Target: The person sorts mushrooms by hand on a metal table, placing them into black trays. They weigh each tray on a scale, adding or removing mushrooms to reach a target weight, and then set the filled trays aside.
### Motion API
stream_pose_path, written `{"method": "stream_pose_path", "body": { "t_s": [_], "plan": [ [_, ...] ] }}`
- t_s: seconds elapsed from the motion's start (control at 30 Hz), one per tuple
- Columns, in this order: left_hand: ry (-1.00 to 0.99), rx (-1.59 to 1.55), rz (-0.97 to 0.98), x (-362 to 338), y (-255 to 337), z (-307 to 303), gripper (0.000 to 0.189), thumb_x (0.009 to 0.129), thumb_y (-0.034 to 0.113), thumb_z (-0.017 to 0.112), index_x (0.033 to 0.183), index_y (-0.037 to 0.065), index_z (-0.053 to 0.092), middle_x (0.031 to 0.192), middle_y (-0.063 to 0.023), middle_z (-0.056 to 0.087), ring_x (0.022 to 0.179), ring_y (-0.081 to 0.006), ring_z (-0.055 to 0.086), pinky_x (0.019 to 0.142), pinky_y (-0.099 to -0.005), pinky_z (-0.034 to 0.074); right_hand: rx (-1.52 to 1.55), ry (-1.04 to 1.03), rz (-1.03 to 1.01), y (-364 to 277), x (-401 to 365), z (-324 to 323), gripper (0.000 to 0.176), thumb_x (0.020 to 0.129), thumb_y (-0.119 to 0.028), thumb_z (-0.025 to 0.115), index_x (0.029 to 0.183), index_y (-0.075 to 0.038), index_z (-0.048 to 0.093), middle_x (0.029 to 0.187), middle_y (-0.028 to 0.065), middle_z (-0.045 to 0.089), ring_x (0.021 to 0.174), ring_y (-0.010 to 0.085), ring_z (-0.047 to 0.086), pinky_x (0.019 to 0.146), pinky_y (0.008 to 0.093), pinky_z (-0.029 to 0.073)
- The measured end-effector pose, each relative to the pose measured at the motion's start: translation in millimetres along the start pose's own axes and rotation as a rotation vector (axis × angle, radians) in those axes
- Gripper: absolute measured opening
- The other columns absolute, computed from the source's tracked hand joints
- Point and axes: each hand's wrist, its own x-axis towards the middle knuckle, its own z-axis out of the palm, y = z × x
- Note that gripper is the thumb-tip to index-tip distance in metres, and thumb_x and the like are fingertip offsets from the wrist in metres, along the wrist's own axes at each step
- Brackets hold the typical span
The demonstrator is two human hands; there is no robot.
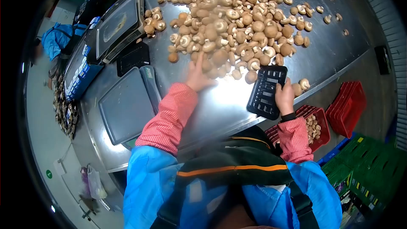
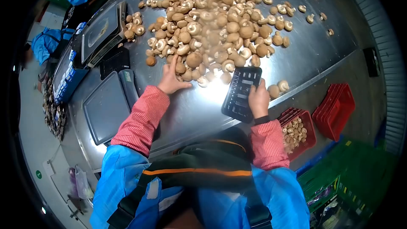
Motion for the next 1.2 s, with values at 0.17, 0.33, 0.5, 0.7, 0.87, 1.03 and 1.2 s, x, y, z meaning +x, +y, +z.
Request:
{"method": "stream_pose_path", "body": {
  "t_s": [0.17,0.33,0.5,0.7,0.87,1.03,1.2],
  "plan": [
    [-0.05,-0.08,0.052,-5.3,13.3,10.7,0.132,0.053,0.024,0.095,0.155,0.015,0.012,0.137,-0.0237,0.03,0.127,-0.0377,0.039,0.111,-0.0418,0.036,0.25,-0.037,-0.177,-23.5,23.5,66.3,0.035,0.091,-0.011,0.058,0.123,0.001,0.049,0.089,0.0308,0.064,0.086,0.0499,0.062,0.072,0.05,0.05],
    [0.059,-0.167,0.059,-15.4,28.5,24.8,0.118,0.053,0.018,0.093,0.15,0.011,0.026,0.138,-0.024,0.033,0.129,-0.0398,0.04,0.111,-0.0415,0.036,0.387,-0.225,-0.058,-47.6,57.2,90.8,0.034,0.099,-0.029,0.052,0.115,0.001,0.057,0.094,0.0294,0.064,0.094,0.0464,0.061,0.082,0.0455,0.048],
    [0.146,-0.293,0.133,-29.8,85.5,49.1,0.11,0.057,0.019,0.091,0.148,0.012,0.031,0.133,-0.021,0.038,0.126,-0.0369,0.043,0.107,-0.0419,0.041,0.761,-0.336,-0.07,-15.8,32.5,143.4,0.049,0.104,-0.035,0.043,0.134,0.003,0.049,0.127,0.0187,0.059,0.118,0.0283,0.056,0.098,0.0369,0.045],
    [0.184,0.078,0.149,-40.6,110.0,36.8,0.106,0.063,0.033,0.087,0.147,0.003,0.03,0.133,-0.0237,0.047,0.123,-0.0407,0.046,0.103,-0.0443,0.04,0.913,-0.338,0.225,-50.4,24.8,87.2,0.059,0.105,-0.042,0.038,0.137,0.007,0.045,0.133,0.0157,0.054,0.12,0.0228,0.052,0.103,0.0328,0.039],
    [0.189,-0.086,0.226,-65.8,106.5,48.3,0.108,0.065,0.031,0.086,0.148,0.0,0.026,0.136,-0.0256,0.044,0.126,-0.0405,0.045,0.105,-0.0448,0.038,1.083,-0.388,0.407,-54.5,12.4,73.4,0.06,0.106,-0.043,0.036,0.137,0.008,0.046,0.13,0.0145,0.057,0.117,0.0223,0.052,0.101,0.032,0.04],
    [0.312,-0.754,-0.208,-67.1,73.7,33.2,0.073,0.094,0.028,0.061,0.152,0.006,0.022,0.143,-0.0225,0.04,0.132,-0.0333,0.042,0.107,-0.0403,0.037,0.946,-0.289,0.245,-81.6,2.2,60.6,0.045,0.107,-0.034,0.037,0.122,0.005,0.054,0.114,0.0108,0.06,0.104,0.0185,0.054,0.095,0.0304,0.042],
    [0.333,-0.536,-0.204,-54.1,78.0,4.9,0.05,0.099,0.038,0.05,0.141,0.011,0.047,0.126,-0.0196,0.061,0.118,-0.0286,0.058,0.1,-0.0349,0.042,1.018,-0.239,-0.077,-121.0,-13.0,82.1,0.05,0.108,-0.034,0.034,0.138,0.005,0.041,0.133,0.0158,0.051,0.12,0.0233,0.048,0.105,0.0336,0.036]
  ]
}}
